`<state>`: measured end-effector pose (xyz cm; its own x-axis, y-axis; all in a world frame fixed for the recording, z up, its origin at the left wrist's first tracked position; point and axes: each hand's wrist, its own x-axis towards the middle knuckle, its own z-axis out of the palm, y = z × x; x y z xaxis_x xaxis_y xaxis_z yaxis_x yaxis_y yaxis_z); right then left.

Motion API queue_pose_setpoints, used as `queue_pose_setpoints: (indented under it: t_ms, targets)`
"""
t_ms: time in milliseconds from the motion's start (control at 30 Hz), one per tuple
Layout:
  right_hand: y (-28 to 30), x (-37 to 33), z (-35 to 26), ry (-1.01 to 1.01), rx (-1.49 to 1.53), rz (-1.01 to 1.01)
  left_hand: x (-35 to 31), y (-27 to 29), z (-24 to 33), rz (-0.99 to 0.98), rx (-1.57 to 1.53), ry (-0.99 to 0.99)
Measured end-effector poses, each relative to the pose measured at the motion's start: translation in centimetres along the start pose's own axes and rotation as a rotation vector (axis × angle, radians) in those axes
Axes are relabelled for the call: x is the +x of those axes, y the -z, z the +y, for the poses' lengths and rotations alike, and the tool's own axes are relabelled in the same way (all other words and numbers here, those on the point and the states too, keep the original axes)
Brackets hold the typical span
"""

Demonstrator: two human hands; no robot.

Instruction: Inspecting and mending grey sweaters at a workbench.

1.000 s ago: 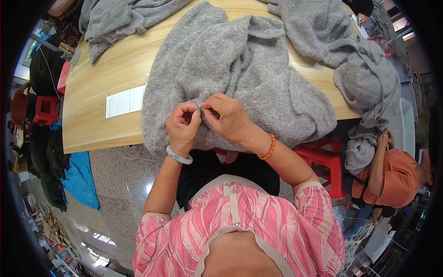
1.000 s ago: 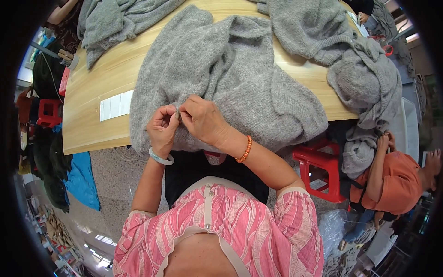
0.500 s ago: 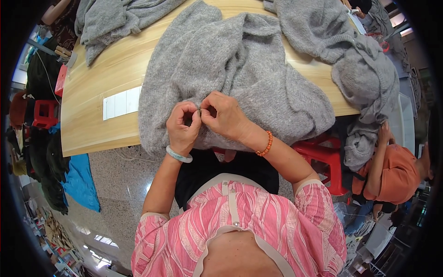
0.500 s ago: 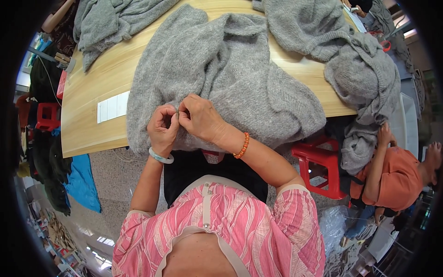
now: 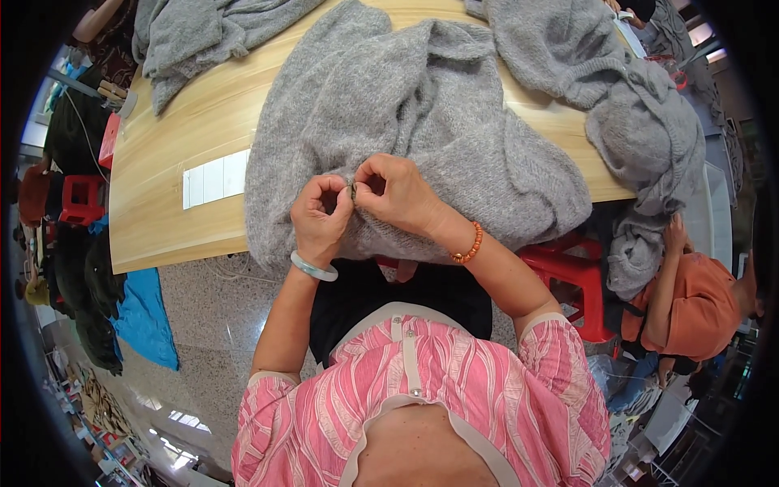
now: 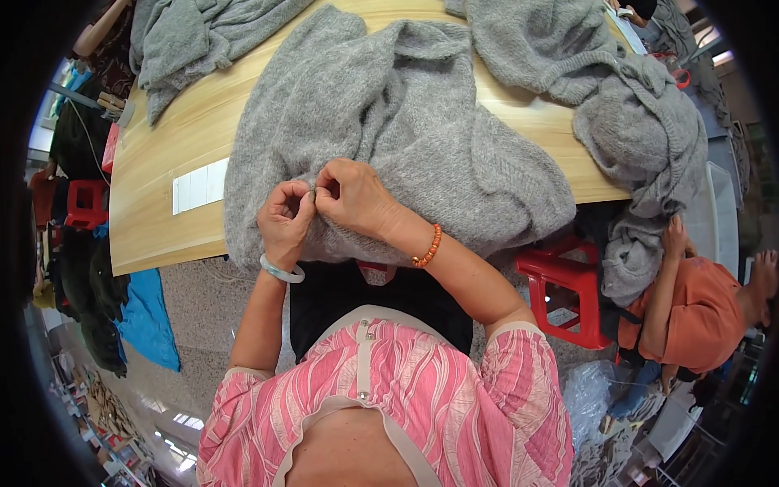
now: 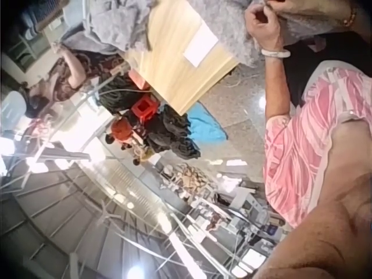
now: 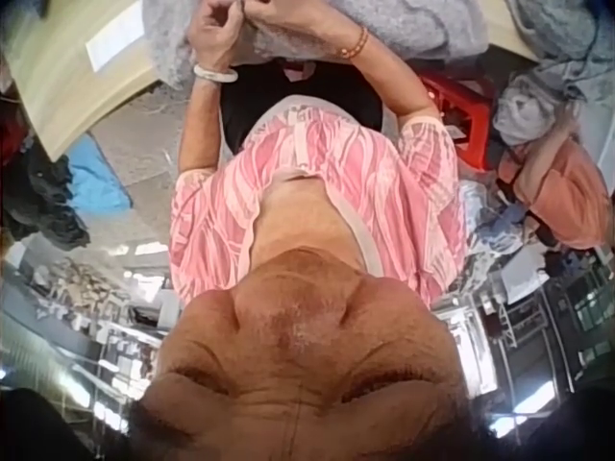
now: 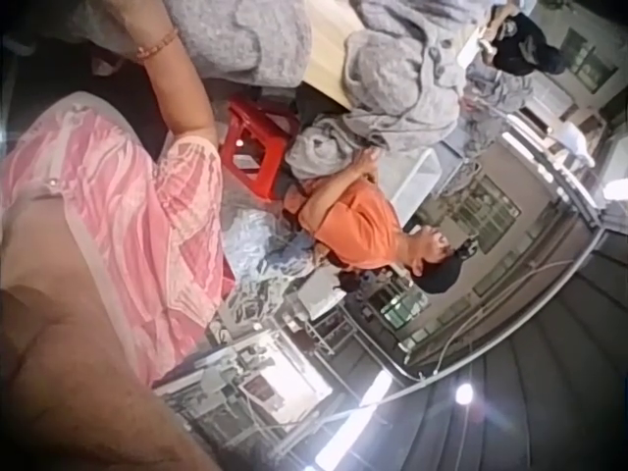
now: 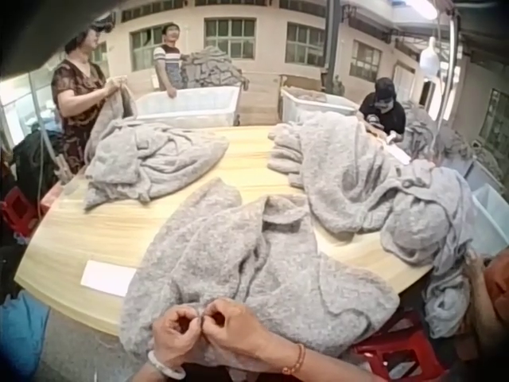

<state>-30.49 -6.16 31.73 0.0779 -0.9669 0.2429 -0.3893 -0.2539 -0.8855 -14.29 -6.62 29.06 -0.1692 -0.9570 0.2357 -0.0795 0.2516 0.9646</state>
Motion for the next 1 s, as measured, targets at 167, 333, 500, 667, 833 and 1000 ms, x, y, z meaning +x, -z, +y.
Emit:
queue_pose_setpoints:
  t_ms: [167,333,500,667,833,1000]
  targets:
    - [0.3,0.2,0.3,-0.069,0.074,-0.079,0.1,0.3,-0.4,-0.01,-0.097,0.152]
    - [0.8,0.5,0.7,-0.205,0.258,-0.182,0.5,0.5,0.0,-0.062,-0.249,0.213]
    - [1.4,0.7,1.1,-0.272,0.385,-0.272,0.4,0.7,-0.1,-0.076,-0.31,0.247]
    - [1.7,0.9,1.4,-0.3,0.493,-0.315,0.2,0.4,0.4,-0.093,-0.305,0.229]
    - [1.9,1.1,1.6,-0.344,0.631,-0.368,0.8,-0.6,1.5,-0.045,-0.3,0.177]
    - [1.7,1.0,2.1,-0.313,0.618,-0.356,1.2,-0.5,1.4,-0.105,-0.016,0.013]
